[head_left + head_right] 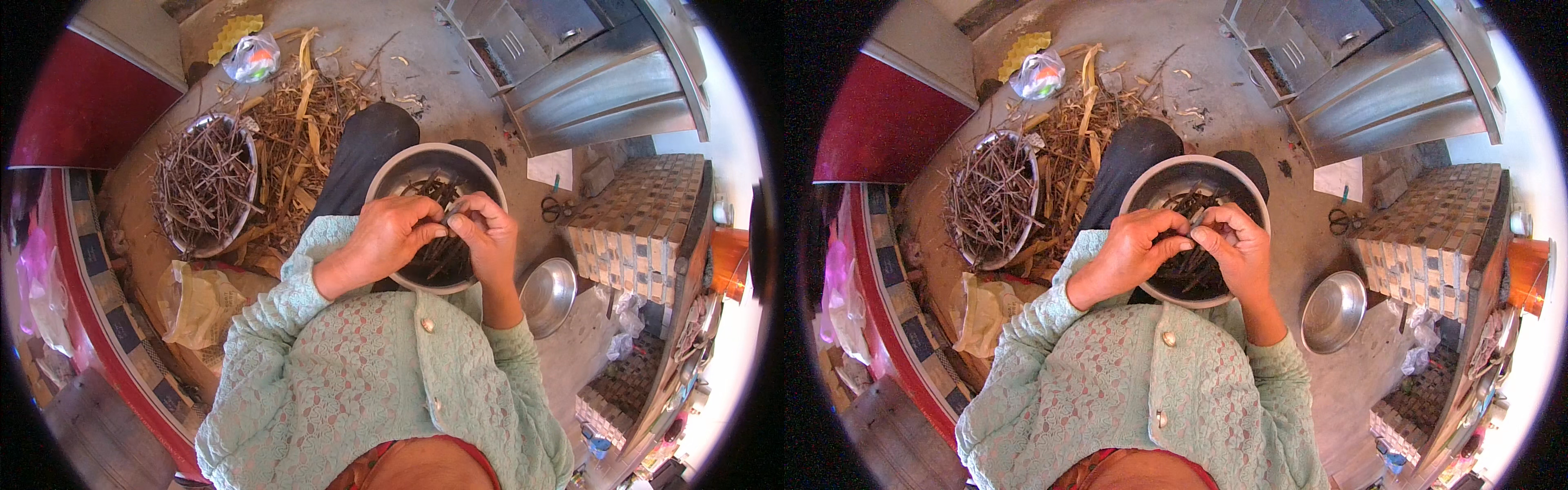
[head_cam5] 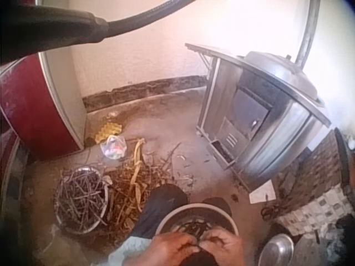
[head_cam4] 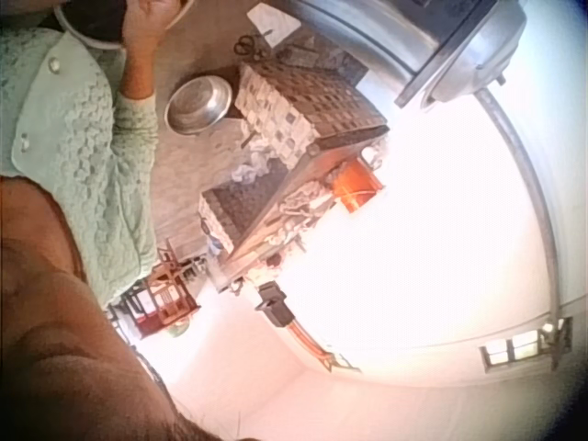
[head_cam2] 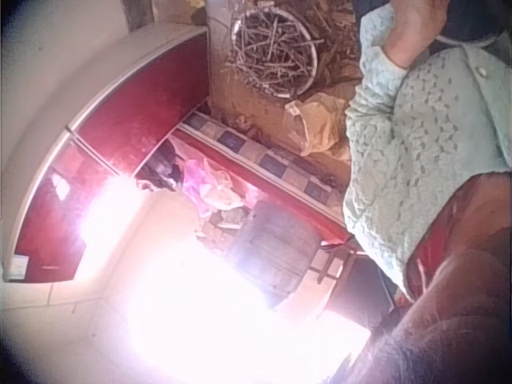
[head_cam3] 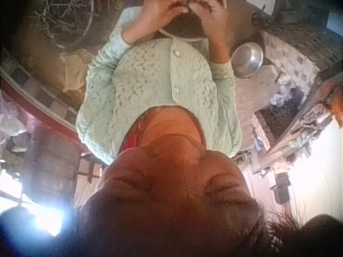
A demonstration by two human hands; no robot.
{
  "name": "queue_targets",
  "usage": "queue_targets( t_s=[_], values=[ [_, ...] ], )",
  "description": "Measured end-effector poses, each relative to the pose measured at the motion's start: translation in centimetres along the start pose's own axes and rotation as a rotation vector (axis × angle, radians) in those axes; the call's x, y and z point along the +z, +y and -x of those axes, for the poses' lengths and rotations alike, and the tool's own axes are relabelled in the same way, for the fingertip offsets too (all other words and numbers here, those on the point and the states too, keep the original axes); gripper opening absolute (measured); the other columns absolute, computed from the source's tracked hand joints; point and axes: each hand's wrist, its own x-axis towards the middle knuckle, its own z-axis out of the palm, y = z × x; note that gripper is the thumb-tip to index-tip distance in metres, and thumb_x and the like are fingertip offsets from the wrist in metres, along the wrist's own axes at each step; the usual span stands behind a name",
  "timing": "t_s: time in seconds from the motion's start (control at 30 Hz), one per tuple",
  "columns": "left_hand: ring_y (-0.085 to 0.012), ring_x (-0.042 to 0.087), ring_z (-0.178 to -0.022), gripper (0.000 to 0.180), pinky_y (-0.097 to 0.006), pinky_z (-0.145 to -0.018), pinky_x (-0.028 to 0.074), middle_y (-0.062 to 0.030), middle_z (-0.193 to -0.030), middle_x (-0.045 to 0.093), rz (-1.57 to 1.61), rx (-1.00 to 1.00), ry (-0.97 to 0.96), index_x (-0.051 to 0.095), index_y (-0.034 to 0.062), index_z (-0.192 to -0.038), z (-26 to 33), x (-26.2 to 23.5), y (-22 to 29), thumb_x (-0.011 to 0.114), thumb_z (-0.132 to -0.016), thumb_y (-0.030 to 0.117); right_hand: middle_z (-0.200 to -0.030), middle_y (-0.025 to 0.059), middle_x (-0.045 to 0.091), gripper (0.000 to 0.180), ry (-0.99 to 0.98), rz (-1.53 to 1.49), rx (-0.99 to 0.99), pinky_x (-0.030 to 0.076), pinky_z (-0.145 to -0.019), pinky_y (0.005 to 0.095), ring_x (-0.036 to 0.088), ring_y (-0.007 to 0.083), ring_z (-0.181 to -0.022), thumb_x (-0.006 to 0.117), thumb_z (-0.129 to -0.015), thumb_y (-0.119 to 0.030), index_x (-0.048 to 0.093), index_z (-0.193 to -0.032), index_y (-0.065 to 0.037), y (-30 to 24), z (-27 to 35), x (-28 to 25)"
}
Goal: The person sits on the floor and sorts through dried plant material in a metal bowl. They pick up individual pieces, break them apart by hand, and place the separated parts back into the bowl.
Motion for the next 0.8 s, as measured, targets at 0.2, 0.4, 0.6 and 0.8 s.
queue_targets(
  t_s=[0.2,0.4,0.6,0.8],
  values=[
    [-0.0304,0.061,-0.069,0.016,-0.037,-0.059,0.046,-0.0124,-0.075,0.061,-0.032,0.024,-0.054,0.06,0.0023,-0.087,0.1,0.2,-0.6,0.07,-0.076,0.01,-0.089,0.0024,0.054,0.012,-0.025,0.023,-0.044,0.043,-0.069,0.0214,0.052,0.0081,-0.075,0.064,-0.085,-0.002,0.056,-0.093,0.002,0.4,0.1,0.2],
    [-0.031,0.057,-0.062,0.014,-0.036,-0.055,0.044,-0.0135,-0.068,0.055,-0.049,0.038,-0.055,0.056,0.002,-0.079,0.2,0.7,-0.8,0.068,-0.077,0.008,-0.086,0.0028,0.055,0.012,0.008,0.17,-0.005,0.044,-0.066,0.0212,0.052,0.0085,-0.075,0.064,-0.086,-0.006,0.054,-0.089,0.0,0.2,0.5,0.6],
    [-0.0348,0.056,-0.061,0.016,-0.042,-0.051,0.042,-0.0142,-0.065,0.054,-0.023,0.055,-0.024,0.05,0.0041,-0.076,0.3,1.1,-1.3,0.065,-0.079,0.01,-0.08,0.0015,0.056,0.013,0.023,0.443,-0.173,0.044,-0.063,0.0215,0.052,0.0075,-0.071,0.065,-0.085,-0.007,0.054,-0.086,0.0,0.0,0.2,0.9],
    [-0.0348,0.056,-0.061,0.013,-0.042,-0.051,0.042,-0.0142,-0.065,0.055,0.07,-0.014,-0.041,0.053,0.0043,-0.078,0.3,1.0,-1.3,0.064,-0.081,0.011,-0.075,0.0013,0.055,0.015,0.062,0.124,-0.027,0.041,-0.055,0.0195,0.049,0.0043,-0.065,0.067,-0.084,-0.008,0.055,-0.082,0.0,0.3,0.2,1.0]
  ],
)
